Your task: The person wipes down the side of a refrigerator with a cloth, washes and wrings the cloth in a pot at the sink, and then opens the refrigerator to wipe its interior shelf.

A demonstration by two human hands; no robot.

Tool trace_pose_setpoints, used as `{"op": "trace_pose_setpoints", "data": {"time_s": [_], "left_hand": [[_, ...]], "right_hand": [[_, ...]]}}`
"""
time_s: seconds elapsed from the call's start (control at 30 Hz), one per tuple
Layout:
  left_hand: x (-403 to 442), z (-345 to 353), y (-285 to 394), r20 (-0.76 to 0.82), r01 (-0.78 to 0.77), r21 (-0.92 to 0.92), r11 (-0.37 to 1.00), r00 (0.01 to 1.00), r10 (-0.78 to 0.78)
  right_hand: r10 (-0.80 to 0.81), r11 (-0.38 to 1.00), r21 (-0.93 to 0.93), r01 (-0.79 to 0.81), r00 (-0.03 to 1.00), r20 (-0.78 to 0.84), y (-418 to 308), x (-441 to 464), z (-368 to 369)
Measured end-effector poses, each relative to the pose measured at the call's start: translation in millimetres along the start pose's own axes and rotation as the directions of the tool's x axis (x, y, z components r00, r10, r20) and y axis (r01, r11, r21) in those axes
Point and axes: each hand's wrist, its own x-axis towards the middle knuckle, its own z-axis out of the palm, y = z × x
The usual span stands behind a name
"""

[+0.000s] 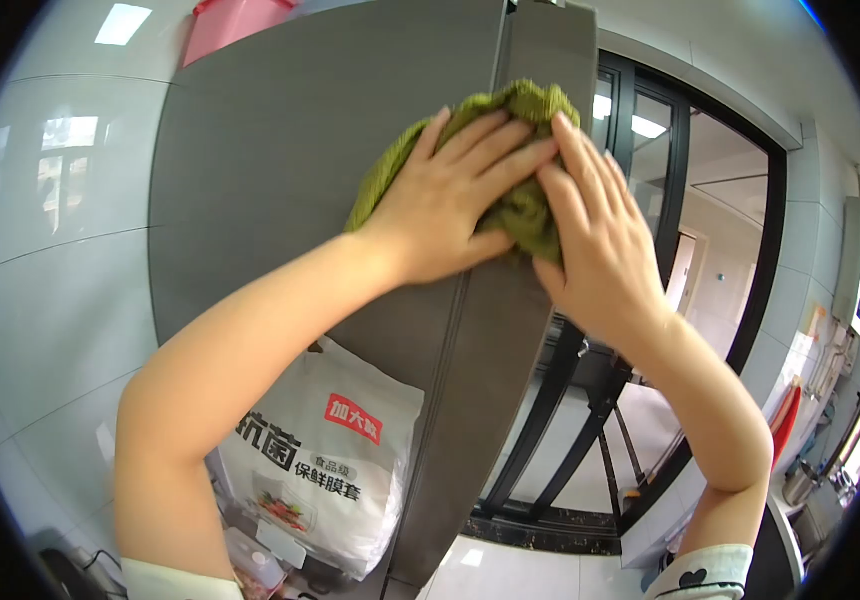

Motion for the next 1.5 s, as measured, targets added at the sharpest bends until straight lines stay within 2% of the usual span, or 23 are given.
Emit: {"op": "trace_pose_setpoints", "data": {"time_s": [0.13,0.33,0.4,0.5,0.53,0.63,0.73,0.83,1.07,1.5], "left_hand": [[28,-2,-44,-0.101,0.035,0.117,0.992,0.995,-0.023],[53,-7,-94,-0.181,0.06,0.088,0.994,0.983,-0.043],[57,-8,-107,-0.182,0.084,0.088,0.993,0.981,-0.067],[55,-16,-133,-0.178,0.038,0.091,0.995,0.984,-0.022],[52,-21,-137,-0.151,0.102,0.106,0.989,0.985,-0.085],[36,-40,-145,-0.29,-0.026,0.047,0.999,0.956,0.038],[32,-37,-174,-0.144,0.139,0.071,0.988,0.981,-0.128],[15,-42,-197,-0.111,0.162,0.098,0.982,0.982,-0.151],[-21,-53,-241,-0.127,0.195,0.115,0.974,0.975,-0.18],[-87,-92,-327,-0.08,0.287,0.14,0.948,0.957,-0.278]], "right_hand": [[-0.02,0.998,-0.065,0.009,0.986,-0.165,17,51,24],[-0.013,0.974,-0.221,-0.043,0.969,-0.246,28,110,51],[0.039,0.965,-0.244,-0.094,0.975,-0.221,24,123,54],[0.138,0.976,-0.156,-0.15,0.986,-0.091,8,149,48],[0.178,0.976,-0.108,-0.187,0.98,-0.086,-10,155,45],[0.181,0.98,-0.067,-0.186,0.981,-0.075,-11,180,60],[0.143,0.974,-0.152,-0.17,0.974,-0.177,-14,192,91],[0.169,0.978,-0.106,-0.182,0.978,-0.12,-25,208,106],[0.125,0.981,-0.13,-0.143,0.982,-0.141,-60,241,144],[0.162,0.981,-0.104,-0.165,0.986,-0.035,-140,312,196]]}}
